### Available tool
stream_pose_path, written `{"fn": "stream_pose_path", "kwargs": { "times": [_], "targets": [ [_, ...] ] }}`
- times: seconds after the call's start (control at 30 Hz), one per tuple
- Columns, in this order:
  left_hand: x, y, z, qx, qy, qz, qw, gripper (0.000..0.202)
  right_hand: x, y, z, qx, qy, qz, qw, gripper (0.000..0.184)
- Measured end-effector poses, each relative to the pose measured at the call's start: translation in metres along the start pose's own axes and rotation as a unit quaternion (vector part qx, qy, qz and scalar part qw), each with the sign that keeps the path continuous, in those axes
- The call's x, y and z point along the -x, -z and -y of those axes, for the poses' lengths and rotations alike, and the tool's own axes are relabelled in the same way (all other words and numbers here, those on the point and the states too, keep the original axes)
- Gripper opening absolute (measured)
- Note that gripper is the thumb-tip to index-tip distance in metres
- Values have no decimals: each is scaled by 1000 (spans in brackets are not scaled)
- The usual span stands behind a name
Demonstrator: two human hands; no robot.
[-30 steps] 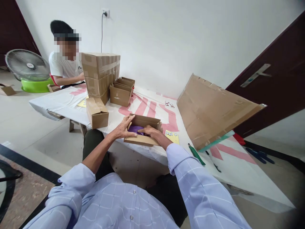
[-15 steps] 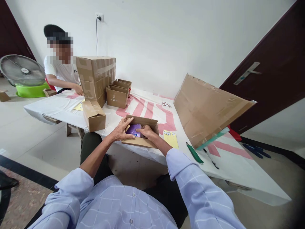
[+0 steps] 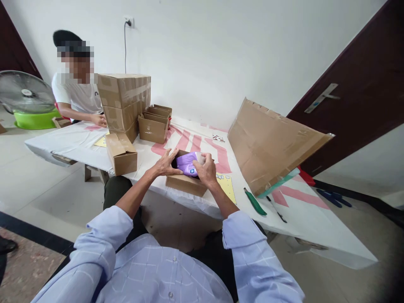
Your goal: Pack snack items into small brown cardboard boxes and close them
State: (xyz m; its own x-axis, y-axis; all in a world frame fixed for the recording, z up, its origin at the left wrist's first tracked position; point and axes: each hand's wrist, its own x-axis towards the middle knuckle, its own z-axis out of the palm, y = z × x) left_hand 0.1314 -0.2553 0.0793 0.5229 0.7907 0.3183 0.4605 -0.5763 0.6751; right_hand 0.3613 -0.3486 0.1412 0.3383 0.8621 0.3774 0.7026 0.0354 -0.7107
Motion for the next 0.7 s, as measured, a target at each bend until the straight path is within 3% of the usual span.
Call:
{"fn": "stream_pose_path", "kwargs": {
  "times": [0.17,0.3,0.43,0.6,0.7],
  "targets": [
    [-26,-2,1,-19,-3,37,999,132,-20,22,-23,-159,-32,-56,985,54],
    [-34,-7,6,-33,-28,63,997,97,-24,35,-39,-263,-71,-97,957,54],
    [-38,-7,17,-65,-40,35,996,87,-29,35,-47,-311,-94,-119,938,53],
    [-51,3,33,-92,24,-43,994,84,-50,25,-47,-350,-95,-109,926,54],
    [-66,8,38,-95,41,-57,993,85,-64,19,-44,-344,-83,-106,929,56]
  ]
}}
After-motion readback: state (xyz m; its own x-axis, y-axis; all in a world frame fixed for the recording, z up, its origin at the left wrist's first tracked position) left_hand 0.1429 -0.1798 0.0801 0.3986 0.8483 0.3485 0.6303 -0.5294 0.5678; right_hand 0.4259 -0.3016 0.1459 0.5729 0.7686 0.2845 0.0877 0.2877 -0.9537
